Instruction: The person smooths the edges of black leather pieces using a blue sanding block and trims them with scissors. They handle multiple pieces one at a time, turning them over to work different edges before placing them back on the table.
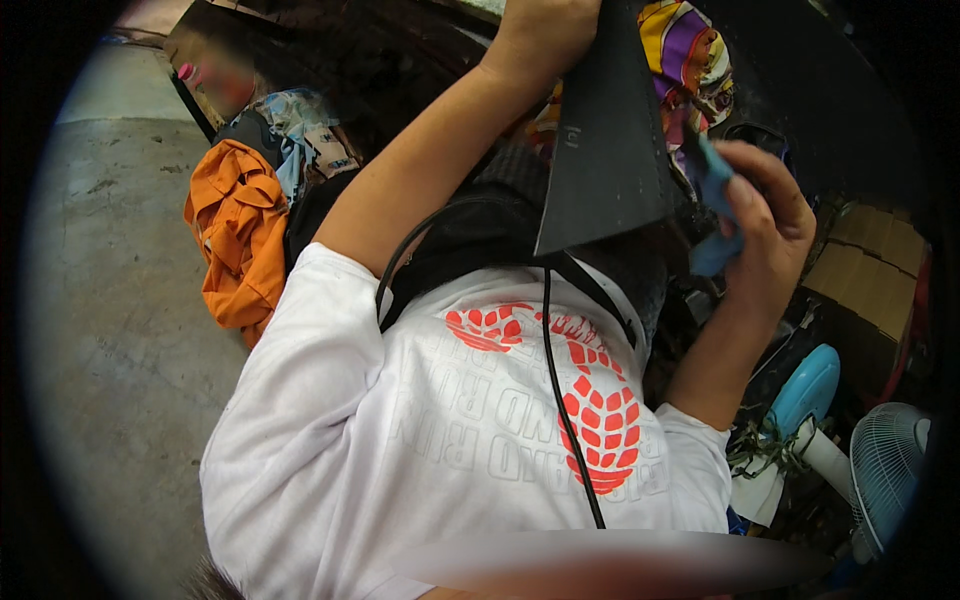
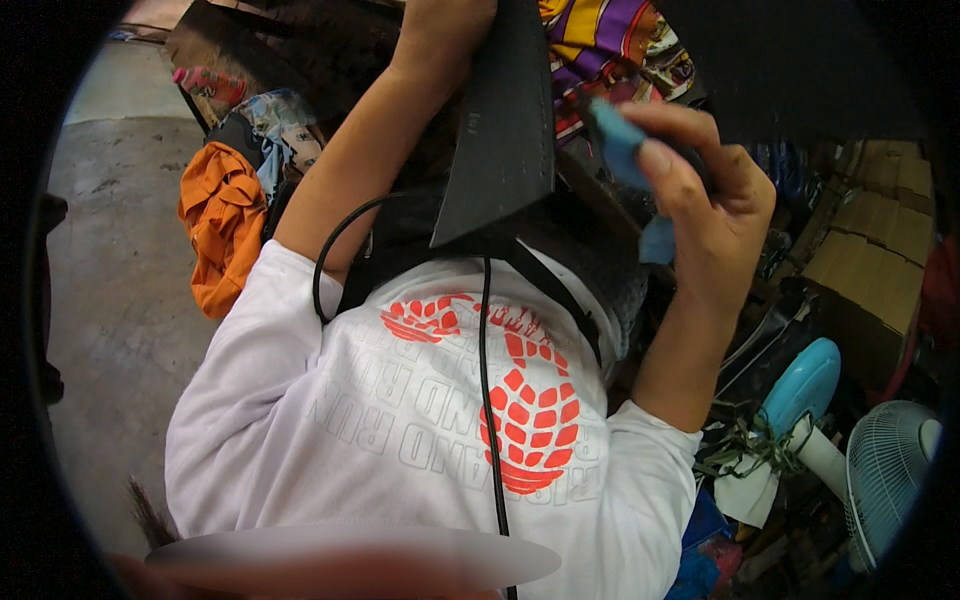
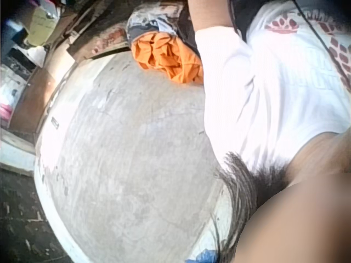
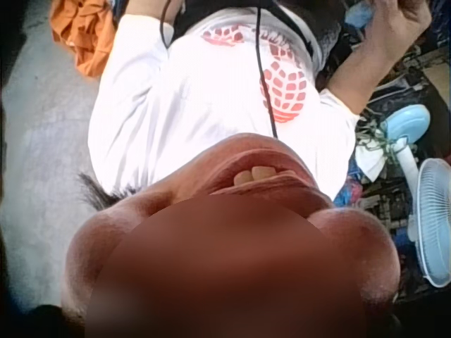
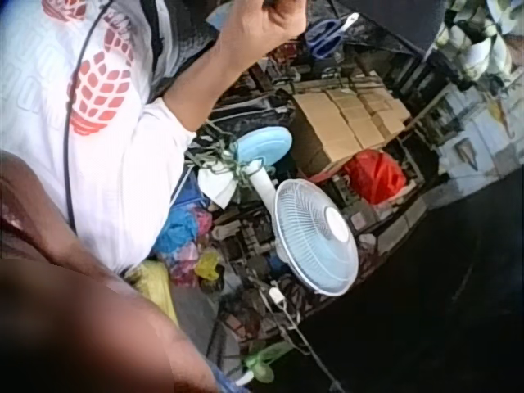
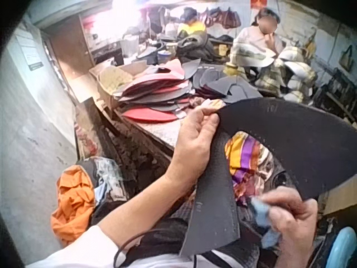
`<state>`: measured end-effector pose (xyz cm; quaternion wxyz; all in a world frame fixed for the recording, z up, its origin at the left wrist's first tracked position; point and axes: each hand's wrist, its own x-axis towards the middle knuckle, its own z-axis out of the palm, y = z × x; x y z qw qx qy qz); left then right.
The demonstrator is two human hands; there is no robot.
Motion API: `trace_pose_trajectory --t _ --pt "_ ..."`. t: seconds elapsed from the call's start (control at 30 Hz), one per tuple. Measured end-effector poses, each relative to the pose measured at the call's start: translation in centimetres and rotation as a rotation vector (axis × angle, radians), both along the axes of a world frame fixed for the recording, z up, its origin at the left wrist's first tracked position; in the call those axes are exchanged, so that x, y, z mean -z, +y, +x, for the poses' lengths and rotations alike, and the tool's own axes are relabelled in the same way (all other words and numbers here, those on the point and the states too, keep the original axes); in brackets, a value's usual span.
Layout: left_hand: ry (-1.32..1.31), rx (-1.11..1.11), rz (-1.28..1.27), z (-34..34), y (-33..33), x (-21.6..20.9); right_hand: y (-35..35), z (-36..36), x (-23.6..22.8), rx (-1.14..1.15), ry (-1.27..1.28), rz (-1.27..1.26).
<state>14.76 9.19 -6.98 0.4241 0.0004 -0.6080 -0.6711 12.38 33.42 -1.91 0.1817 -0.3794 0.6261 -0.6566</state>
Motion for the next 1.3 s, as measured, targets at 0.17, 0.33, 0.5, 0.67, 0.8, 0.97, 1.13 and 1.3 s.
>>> trace_pose_trajectory --t 0.17,0.33,0.5,0.67,0.8,0.97,1.13,1.3 --pt "0.020 0.144 0.210 0.2 1.9 0.0 -3.4 0.3 1.5 0.181 0.056 0.014" --pt "0.023 0.130 0.172 0.3 2.0 0.0 -3.1 0.5 1.3 0.066 0.136 0.041" --pt "0.030 0.081 0.120 0.2 1.5 0.1 -1.2 0.9 0.3 -0.041 0.282 -0.004" --pt "-0.045 0.055 0.067 0.3 1.0 -0.1 0.3 1.4 -0.4 -0.149 0.332 -0.026" --pt "0.001 -0.003 0.021 0.1 0.8 -0.3 1.3 1.4 -0.5 -0.197 0.333 -0.034" --pt "0.005 -0.040 0.045 0.1 0.6 -0.2 1.4 0.8 -1.0 -0.137 0.291 -0.097" --pt "-0.091 0.032 0.111 0.0 0.9 0.0 -0.5 1.1 -0.2 0.081 0.165 0.053" --pt "-0.041 0.147 0.303 0.1 2.2 0.2 -3.0 -0.3 0.0 0.094 0.409 0.115"
